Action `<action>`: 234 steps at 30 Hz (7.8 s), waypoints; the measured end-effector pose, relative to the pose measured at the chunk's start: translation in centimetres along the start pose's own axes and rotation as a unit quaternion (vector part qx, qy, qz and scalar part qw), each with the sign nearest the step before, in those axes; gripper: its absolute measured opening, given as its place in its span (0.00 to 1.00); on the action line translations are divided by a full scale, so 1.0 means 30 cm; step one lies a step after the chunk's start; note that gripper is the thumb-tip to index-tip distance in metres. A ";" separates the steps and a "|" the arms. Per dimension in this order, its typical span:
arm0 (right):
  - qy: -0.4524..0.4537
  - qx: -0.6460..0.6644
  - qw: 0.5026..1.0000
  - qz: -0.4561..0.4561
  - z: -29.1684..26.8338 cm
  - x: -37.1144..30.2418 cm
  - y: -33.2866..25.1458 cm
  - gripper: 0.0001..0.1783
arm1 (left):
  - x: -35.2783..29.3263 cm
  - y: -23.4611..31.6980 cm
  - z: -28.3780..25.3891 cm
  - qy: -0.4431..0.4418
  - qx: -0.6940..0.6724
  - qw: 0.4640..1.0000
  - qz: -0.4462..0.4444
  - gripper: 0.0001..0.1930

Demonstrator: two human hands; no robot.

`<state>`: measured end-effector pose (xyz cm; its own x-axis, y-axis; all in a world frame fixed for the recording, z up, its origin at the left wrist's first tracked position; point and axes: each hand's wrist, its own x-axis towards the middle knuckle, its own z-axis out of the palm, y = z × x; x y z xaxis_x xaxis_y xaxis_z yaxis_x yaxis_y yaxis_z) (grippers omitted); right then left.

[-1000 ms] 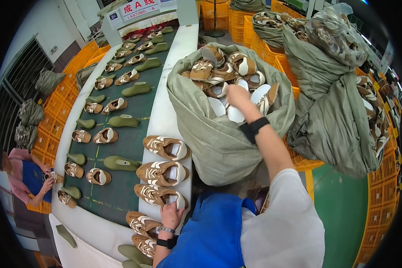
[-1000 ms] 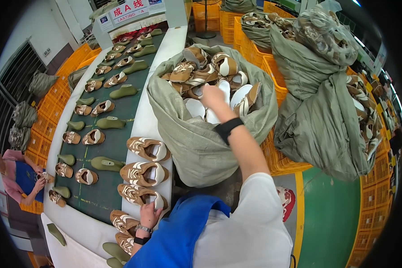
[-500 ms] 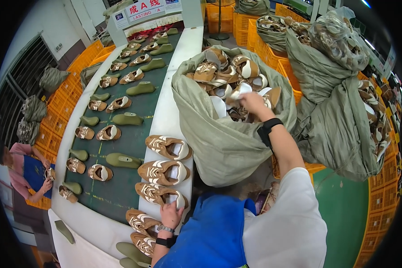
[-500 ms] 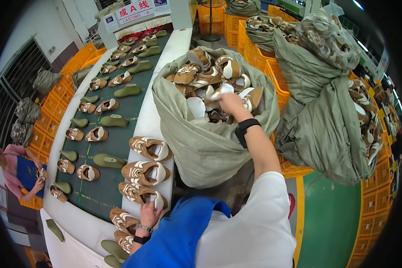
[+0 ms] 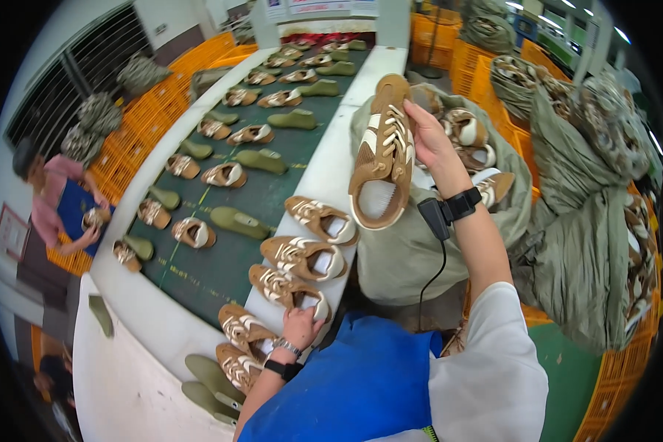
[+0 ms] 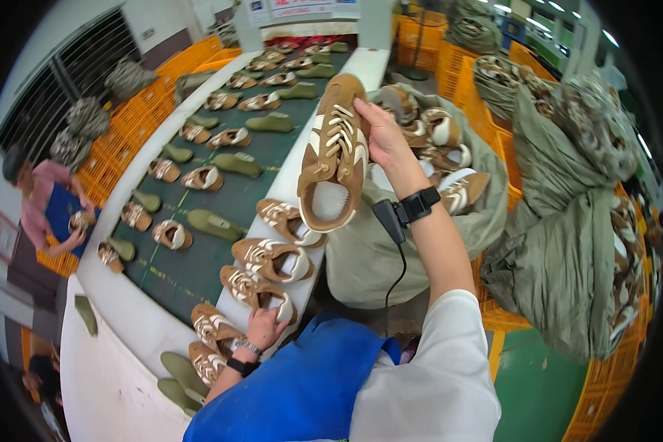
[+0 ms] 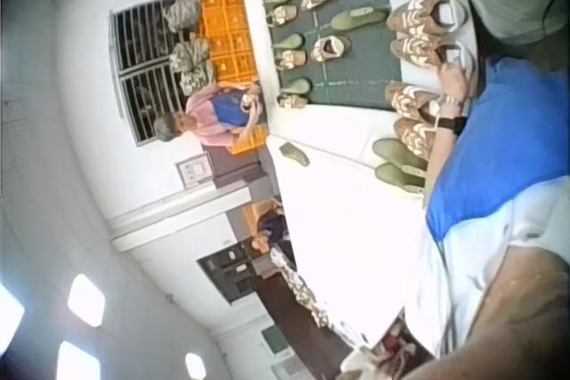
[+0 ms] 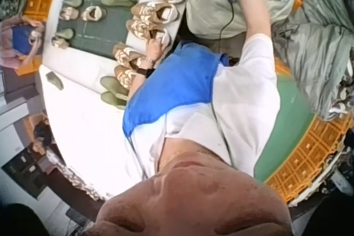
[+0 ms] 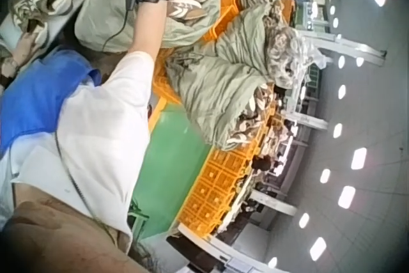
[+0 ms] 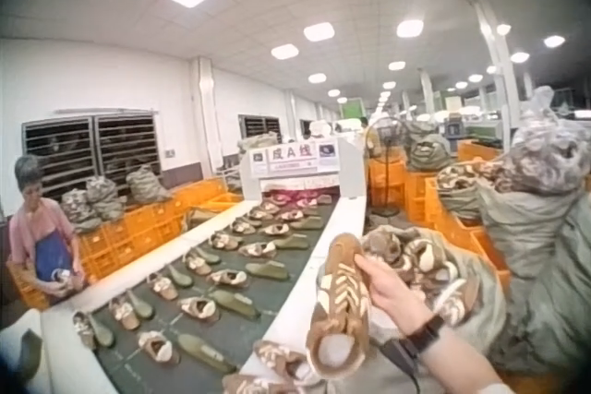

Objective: The recorder is assembling shoe uppers onto shoe lasts in a manufacturing facility.

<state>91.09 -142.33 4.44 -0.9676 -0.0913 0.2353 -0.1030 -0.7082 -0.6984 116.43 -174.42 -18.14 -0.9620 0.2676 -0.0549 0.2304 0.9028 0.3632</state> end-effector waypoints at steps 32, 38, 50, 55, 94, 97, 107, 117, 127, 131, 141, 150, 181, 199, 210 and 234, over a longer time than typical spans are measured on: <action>0.296 -0.853 0.413 0.118 -0.459 -0.338 -0.235 0.21 | 0.019 -0.011 0.004 -0.026 -0.014 0.999 0.024 0.18; 0.353 -0.755 0.509 0.216 -0.686 -0.503 -0.116 0.45 | 0.014 -0.017 0.015 -0.007 -0.006 0.999 0.035 0.18; 0.136 -0.024 0.985 -0.098 -0.262 -0.451 -0.181 0.27 | 0.005 0.004 -0.011 -0.005 -0.008 0.999 0.043 0.16; 0.011 0.000 1.000 0.001 -0.032 -0.404 -0.016 0.28 | -0.039 -0.015 0.005 0.069 -0.042 0.994 0.073 0.18; -0.466 -0.128 0.821 0.303 0.795 -0.730 0.965 0.27 | -0.604 -0.098 -0.530 0.400 -0.710 0.560 -0.151 0.32; -0.550 -0.213 0.750 0.298 0.852 -0.801 0.991 0.27 | -0.792 -0.158 -0.440 0.367 -0.755 0.509 -0.187 0.28; -0.708 -0.374 0.544 0.250 0.765 -0.726 1.128 0.23 | -1.299 -0.108 -0.266 0.714 -0.604 0.258 -0.243 0.21; -0.836 -0.395 0.356 0.138 0.866 -1.096 1.374 0.21 | -1.356 -0.098 -0.143 0.425 -0.006 0.468 -0.774 0.37; -0.393 -0.228 0.699 0.552 0.960 -0.711 1.324 0.04 | -1.515 -0.296 -0.095 0.328 -0.104 0.462 -0.817 0.42; -0.497 -0.274 0.756 0.325 0.868 -0.432 1.449 0.05 | -1.480 -0.313 -0.110 0.315 -0.084 0.452 -0.830 0.44; -0.598 -0.693 0.400 0.046 0.630 -0.195 1.687 0.09 | -1.439 -0.316 -0.127 0.318 -0.082 0.456 -0.827 0.42; -0.572 -0.728 0.376 0.034 0.627 -0.308 1.512 0.18 | -1.461 -0.326 -0.122 0.309 -0.104 0.455 -0.829 0.45; -0.544 -0.629 0.555 0.016 0.949 -0.247 1.827 0.19 | -1.442 -0.325 -0.137 0.310 -0.115 0.424 -0.843 0.45; -0.899 -0.271 0.342 0.036 0.895 -1.318 1.449 0.30 | -1.447 -0.347 -0.160 0.286 -0.127 0.436 -0.844 0.47; -0.455 -0.185 0.715 0.497 0.942 -0.843 1.306 0.05 | -1.456 -0.340 -0.141 0.295 -0.094 0.459 -0.833 0.47; -0.816 -0.483 0.298 0.112 0.664 -1.040 1.251 0.25 | -1.481 -0.358 -0.130 0.280 -0.087 0.449 -0.844 0.47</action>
<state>122.01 -180.02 -15.64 0.3435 -0.8371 -0.4257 -0.8586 -0.0963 -0.5035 156.12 -197.31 -15.98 0.3592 -0.9189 -0.1628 -0.8643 -0.3934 0.3135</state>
